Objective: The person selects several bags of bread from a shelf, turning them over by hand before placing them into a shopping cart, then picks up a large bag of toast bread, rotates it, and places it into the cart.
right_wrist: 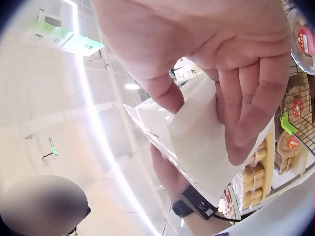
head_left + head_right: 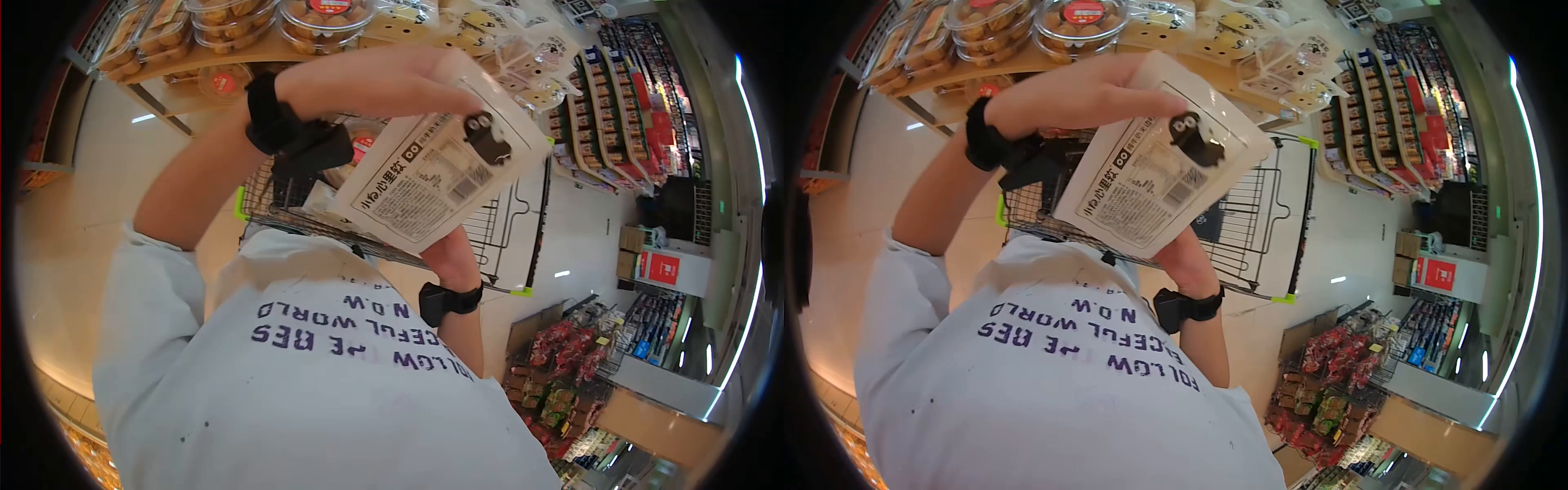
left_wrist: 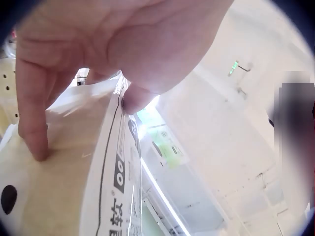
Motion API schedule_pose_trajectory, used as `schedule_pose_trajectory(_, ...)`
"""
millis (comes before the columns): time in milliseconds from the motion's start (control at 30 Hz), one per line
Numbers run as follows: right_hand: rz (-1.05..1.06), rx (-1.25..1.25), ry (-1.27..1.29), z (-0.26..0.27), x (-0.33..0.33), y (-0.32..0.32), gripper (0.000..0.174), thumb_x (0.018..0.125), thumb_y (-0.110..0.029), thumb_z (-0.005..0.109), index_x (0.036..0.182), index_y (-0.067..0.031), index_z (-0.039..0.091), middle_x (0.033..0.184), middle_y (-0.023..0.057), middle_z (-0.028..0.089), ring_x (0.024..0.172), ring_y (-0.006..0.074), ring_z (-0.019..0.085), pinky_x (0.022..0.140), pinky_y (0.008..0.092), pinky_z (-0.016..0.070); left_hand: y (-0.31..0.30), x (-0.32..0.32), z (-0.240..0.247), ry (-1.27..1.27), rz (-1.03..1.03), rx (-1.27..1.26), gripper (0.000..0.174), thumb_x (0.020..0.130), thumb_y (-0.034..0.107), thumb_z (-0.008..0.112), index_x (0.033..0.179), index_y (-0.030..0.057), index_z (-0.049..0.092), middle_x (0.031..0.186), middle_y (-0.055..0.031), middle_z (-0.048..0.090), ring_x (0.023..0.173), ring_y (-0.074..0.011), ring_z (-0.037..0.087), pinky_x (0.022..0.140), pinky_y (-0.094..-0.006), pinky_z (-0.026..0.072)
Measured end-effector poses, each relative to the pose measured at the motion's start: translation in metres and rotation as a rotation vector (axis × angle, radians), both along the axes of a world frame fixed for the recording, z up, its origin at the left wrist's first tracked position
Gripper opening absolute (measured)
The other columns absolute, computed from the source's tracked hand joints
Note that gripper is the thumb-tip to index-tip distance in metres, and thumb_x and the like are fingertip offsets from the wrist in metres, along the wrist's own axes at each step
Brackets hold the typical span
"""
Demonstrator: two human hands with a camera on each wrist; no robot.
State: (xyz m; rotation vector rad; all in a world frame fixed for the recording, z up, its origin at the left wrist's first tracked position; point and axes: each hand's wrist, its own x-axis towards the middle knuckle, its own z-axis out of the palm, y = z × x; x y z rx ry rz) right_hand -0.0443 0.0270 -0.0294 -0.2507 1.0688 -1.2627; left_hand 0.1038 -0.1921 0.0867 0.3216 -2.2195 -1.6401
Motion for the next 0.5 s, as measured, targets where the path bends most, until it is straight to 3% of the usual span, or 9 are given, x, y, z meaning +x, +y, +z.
schedule_pose_trajectory(33,-0.058,-0.069,-0.031,-0.003,0.001,0.001,0.044,0.099,-0.032,0.041,0.130,-0.0018,0.047,0.122,0.0134,0.059,0.108,0.0259,0.059,0.086,0.0382,0.0499,0.001,-0.004,0.012,-0.049,-0.053,-0.203,0.051,0.092,0.041,0.056,0.125,0.0015,0.053,0.107,-0.0071,0.064,0.093,-0.0132,0.059,0.079,-0.0274,0.0480)
schedule_pose_trajectory(100,-0.034,-0.120,0.008,0.010,0.004,0.006,0.046,0.096,-0.035,0.048,0.128,-0.0025,0.049,0.124,0.0115,0.058,0.111,0.0261,0.056,0.089,0.0375,0.0486,0.008,-0.014,0.026,0.012,-0.047,-0.341,0.051,0.092,0.041,0.055,0.124,0.0010,0.054,0.107,-0.0090,0.064,0.094,-0.0151,0.060,0.079,-0.0280,0.0481)
schedule_pose_trajectory(167,0.311,-0.257,0.919,0.005,-0.005,0.014,0.048,0.093,-0.039,0.051,0.124,-0.0032,0.052,0.124,0.0091,0.059,0.111,0.0259,0.056,0.090,0.0382,0.0480,0.015,-0.020,0.041,0.060,-0.032,-0.484,0.051,0.093,0.041,0.054,0.123,0.0004,0.055,0.108,-0.0109,0.064,0.096,-0.0171,0.060,0.080,-0.0286,0.0483)
schedule_pose_trajectory(200,0.241,-0.261,0.741,0.014,0.004,0.010,0.050,0.091,-0.041,0.053,0.120,0.0001,0.053,0.119,0.0162,0.060,0.104,0.0306,0.060,0.085,0.0411,0.0501,0.020,-0.022,0.050,-0.038,-0.090,-0.425,0.051,0.093,0.043,0.053,0.121,0.0006,0.057,0.108,-0.0111,0.064,0.096,-0.0180,0.060,0.081,-0.0283,0.0477)
schedule_pose_trajectory(233,0.247,-0.257,0.738,0.012,0.005,0.009,0.050,0.091,-0.041,0.053,0.120,0.0001,0.053,0.119,0.0162,0.060,0.104,0.0306,0.060,0.085,0.0411,0.0501,0.020,-0.019,0.061,-0.137,-0.149,-0.365,0.051,0.093,0.044,0.052,0.119,0.0008,0.058,0.108,-0.0112,0.065,0.097,-0.0190,0.061,0.082,-0.0280,0.0472)
schedule_pose_trajectory(267,0.286,-0.211,0.402,0.009,0.006,0.007,0.051,0.091,-0.041,0.052,0.119,0.0022,0.053,0.113,0.0206,0.061,0.098,0.0333,0.062,0.081,0.0417,0.0512,-0.009,-0.004,0.083,-0.098,-0.536,-0.274,0.057,0.092,0.044,0.048,0.121,-0.0045,0.049,0.111,-0.0236,0.059,0.101,-0.0335,0.057,0.084,-0.0394,0.0446)
schedule_pose_trajectory(300,0.317,-0.163,0.066,0.008,0.006,0.005,0.052,0.092,-0.041,0.051,0.118,0.0042,0.053,0.108,0.0250,0.062,0.092,0.0360,0.063,0.077,0.0423,0.0523,-0.012,-0.010,0.077,-0.099,-0.536,-0.269,0.057,0.092,0.044,0.048,0.121,-0.0045,0.049,0.111,-0.0236,0.059,0.101,-0.0335,0.057,0.084,-0.0394,0.0446)
schedule_pose_trajectory(400,0.402,-0.176,0.009,0.031,0.023,-0.006,0.056,0.092,-0.043,0.048,0.118,0.0072,0.052,0.098,0.0306,0.063,0.083,0.0398,0.065,0.071,0.0426,0.0531,-0.015,-0.036,0.047,-0.185,-0.453,-0.405,0.064,0.092,0.046,0.048,0.125,-0.0080,0.048,0.123,-0.0273,0.054,0.115,-0.0365,0.051,0.096,-0.0392,0.0405)
schedule_pose_trajectory(500,0.423,-0.115,0.009,0.031,0.026,-0.007,0.056,0.093,-0.044,0.045,0.118,0.0053,0.053,0.098,0.0287,0.064,0.082,0.0353,0.066,0.067,0.0378,0.0522,-0.020,-0.051,0.021,-0.222,-0.455,-0.314,0.061,0.093,0.040,0.048,0.137,-0.0012,0.040,0.134,-0.0217,0.048,0.122,-0.0307,0.046,0.101,-0.0350,0.0356)
